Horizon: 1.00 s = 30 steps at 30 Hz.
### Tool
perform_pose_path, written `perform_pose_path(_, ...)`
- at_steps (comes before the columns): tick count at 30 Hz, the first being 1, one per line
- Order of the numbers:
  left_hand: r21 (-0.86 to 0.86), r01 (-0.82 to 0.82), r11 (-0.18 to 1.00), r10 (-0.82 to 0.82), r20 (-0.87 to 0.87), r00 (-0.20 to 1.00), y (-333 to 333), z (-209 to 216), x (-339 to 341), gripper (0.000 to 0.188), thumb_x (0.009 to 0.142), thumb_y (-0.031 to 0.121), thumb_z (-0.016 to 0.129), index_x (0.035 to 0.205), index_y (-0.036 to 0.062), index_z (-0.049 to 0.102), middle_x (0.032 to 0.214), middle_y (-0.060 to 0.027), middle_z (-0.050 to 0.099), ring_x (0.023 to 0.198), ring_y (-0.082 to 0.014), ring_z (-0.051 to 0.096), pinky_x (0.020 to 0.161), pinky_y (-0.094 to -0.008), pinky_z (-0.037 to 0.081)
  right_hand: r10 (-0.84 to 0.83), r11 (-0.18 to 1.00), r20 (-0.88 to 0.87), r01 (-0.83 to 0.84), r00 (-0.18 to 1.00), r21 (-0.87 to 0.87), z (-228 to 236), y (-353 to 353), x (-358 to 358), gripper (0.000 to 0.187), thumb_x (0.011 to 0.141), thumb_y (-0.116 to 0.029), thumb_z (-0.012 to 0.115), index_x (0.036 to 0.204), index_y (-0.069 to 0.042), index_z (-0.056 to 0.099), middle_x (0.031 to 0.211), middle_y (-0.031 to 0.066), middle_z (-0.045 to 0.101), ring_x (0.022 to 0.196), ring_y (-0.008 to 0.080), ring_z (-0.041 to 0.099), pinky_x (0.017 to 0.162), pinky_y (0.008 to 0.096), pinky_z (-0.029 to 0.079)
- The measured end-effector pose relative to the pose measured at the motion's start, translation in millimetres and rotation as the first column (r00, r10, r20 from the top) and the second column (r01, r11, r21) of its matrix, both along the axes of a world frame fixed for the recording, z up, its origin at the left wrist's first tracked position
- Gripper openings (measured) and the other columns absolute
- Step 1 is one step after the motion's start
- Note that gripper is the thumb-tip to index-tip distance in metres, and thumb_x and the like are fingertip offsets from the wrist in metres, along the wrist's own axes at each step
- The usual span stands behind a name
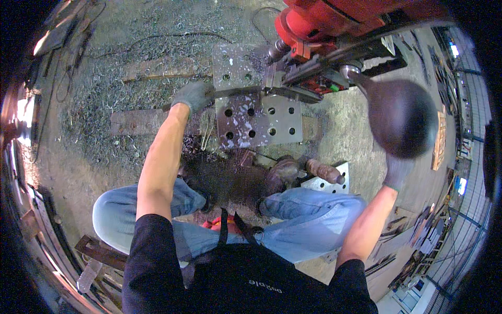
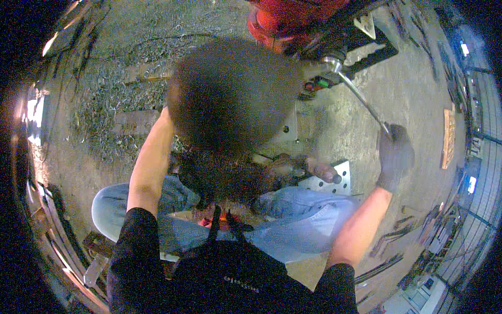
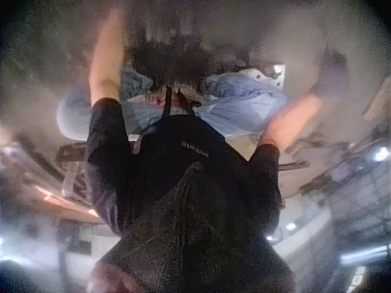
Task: The person operates a red drill press to drill holes into a metal plate. They repeatedly lower the drill bit into the plate, then raise it to clear metal shavings before moving to the next hole.
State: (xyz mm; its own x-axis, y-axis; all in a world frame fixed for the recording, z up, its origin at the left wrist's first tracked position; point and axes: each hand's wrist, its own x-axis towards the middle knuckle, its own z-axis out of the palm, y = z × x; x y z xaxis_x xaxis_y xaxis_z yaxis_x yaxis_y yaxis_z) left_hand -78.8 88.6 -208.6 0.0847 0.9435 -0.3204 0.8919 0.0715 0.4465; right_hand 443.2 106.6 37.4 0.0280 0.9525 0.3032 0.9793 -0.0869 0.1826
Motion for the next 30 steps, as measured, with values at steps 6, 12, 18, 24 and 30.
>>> perform_pose_path(6,0.132,-0.369,0.92,0.385,-0.126,0.914,85,-19,-41,0.034,0.092,0.037,0.053,0.114,0.0132,0.065,0.112,-0.0198,0.067,0.107,-0.0386,0.064,0.09,-0.0504,0.05,-0.121,0.992,0.011,0.122,0.993,-0.021,18,-4,-45,0.036,0.086,-0.046,0.064,0.104,-0.015,0.068,0.098,0.0115,0.071,0.091,0.0331,0.068,0.073,0.0424,0.052)
perform_pose_path(12,0.117,-0.641,0.758,0.634,0.098,0.767,88,32,-57,0.034,0.093,0.034,0.052,0.115,0.01,0.064,0.11,-0.0196,0.068,0.103,-0.0381,0.065,0.087,-0.0485,0.051,-0.159,0.986,-0.032,0.157,0.987,-0.052,13,-11,-35,0.036,0.088,-0.046,0.062,0.105,-0.015,0.068,0.101,0.0128,0.07,0.093,0.0352,0.068,0.075,0.0428,0.052)
perform_pose_path(18,-0.084,-0.205,0.975,0.208,0.029,0.978,30,21,43,0.033,0.09,0.038,0.054,0.116,0.0213,0.065,0.115,-0.0189,0.066,0.106,-0.039,0.064,0.09,-0.0474,0.05,-0.029,1.0,0.072,0.029,0.997,0.008,-12,-5,15,0.036,0.089,-0.044,0.061,0.106,-0.013,0.068,0.103,0.0122,0.07,0.095,0.0348,0.068,0.077,0.0425,0.052)
perform_pose_path(24,-0.052,-0.758,0.65,0.76,0.055,0.647,67,2,-18,0.034,0.088,0.029,0.056,0.112,0.0065,0.066,0.115,-0.0216,0.066,0.107,-0.0419,0.063,0.092,-0.049,0.05,-0.09,0.992,0.059,0.095,0.994,-0.078,-2,2,-3,0.033,0.09,-0.042,0.062,0.104,-0.012,0.068,0.102,0.0127,0.07,0.093,0.0344,0.068,0.075,0.0422,0.052)
perform_pose_path(30,0.086,-0.593,0.8,0.53,0.361,0.767,24,-14,-28,0.034,0.089,0.032,0.057,0.108,0.0058,0.066,0.106,-0.0224,0.068,0.102,-0.0414,0.064,0.087,-0.0474,0.05,-0.151,0.987,-0.033,0.149,0.988,-0.065,18,-1,-51,0.029,0.09,-0.041,0.061,0.102,-0.015,0.069,0.095,0.0116,0.071,0.085,0.0349,0.068,0.071,0.0429,0.052)
